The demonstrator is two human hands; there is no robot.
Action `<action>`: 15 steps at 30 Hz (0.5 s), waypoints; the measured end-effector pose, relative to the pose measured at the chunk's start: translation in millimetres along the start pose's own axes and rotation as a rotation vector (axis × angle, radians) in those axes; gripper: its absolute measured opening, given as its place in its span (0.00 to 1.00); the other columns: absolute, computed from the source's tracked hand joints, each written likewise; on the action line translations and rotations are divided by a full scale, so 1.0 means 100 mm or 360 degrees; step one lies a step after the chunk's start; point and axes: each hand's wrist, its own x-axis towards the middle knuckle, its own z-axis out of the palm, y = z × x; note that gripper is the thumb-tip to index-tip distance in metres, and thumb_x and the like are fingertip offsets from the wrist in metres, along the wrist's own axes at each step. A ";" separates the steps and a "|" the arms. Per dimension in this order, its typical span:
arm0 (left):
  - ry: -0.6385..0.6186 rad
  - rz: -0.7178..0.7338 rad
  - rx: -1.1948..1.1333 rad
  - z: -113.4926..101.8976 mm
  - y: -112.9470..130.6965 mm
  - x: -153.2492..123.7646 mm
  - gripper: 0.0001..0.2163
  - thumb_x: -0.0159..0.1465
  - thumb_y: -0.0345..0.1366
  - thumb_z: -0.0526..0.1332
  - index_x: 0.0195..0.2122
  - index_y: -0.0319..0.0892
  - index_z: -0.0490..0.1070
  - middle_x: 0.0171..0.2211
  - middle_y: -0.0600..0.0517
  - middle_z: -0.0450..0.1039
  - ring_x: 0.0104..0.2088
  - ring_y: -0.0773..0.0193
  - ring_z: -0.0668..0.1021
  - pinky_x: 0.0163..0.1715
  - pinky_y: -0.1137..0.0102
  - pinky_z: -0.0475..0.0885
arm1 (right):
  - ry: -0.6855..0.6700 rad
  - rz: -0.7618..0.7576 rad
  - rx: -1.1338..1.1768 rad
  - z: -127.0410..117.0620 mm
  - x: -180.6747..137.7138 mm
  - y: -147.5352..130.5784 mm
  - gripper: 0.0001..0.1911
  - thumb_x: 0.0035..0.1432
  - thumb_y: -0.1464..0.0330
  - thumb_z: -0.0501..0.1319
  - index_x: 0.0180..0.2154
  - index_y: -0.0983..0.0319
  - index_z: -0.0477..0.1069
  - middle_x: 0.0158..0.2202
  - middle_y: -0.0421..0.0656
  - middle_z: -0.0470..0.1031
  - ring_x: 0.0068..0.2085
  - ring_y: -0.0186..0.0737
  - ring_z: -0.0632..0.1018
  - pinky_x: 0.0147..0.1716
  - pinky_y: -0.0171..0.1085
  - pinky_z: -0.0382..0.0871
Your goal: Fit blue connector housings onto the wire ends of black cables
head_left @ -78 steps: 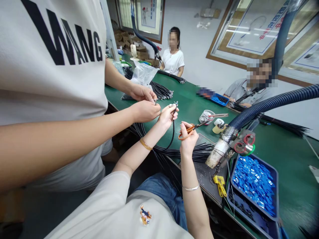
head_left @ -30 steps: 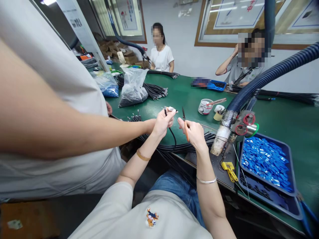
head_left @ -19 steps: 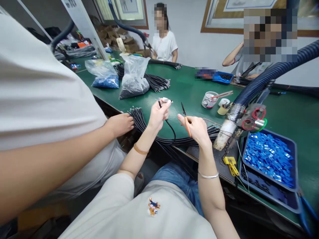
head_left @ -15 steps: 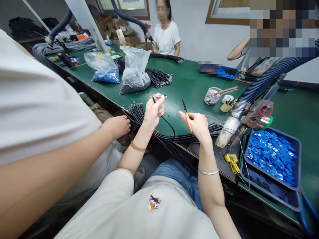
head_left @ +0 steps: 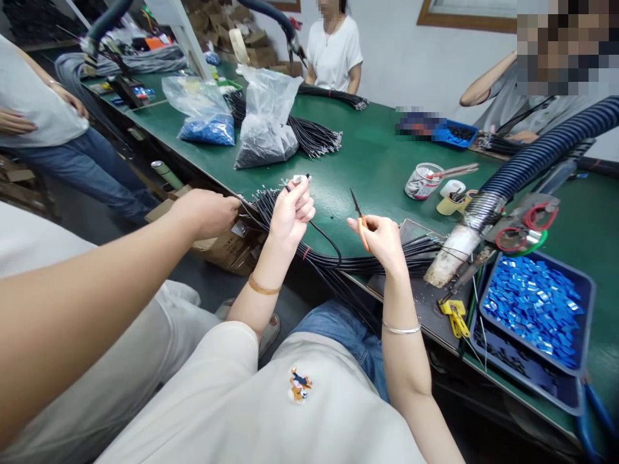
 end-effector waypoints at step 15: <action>-0.0378 -0.0546 -0.0102 0.10 -0.21 -0.90 0.09 0.58 0.35 0.69 0.32 0.43 0.68 0.17 0.64 0.43 0.13 0.79 0.46 0.12 0.79 0.43 | -0.0004 -0.0100 0.0759 -0.08 -0.85 -0.11 0.17 0.58 0.52 0.62 0.34 0.59 0.77 0.24 0.37 0.69 0.24 0.32 0.65 0.27 0.34 0.59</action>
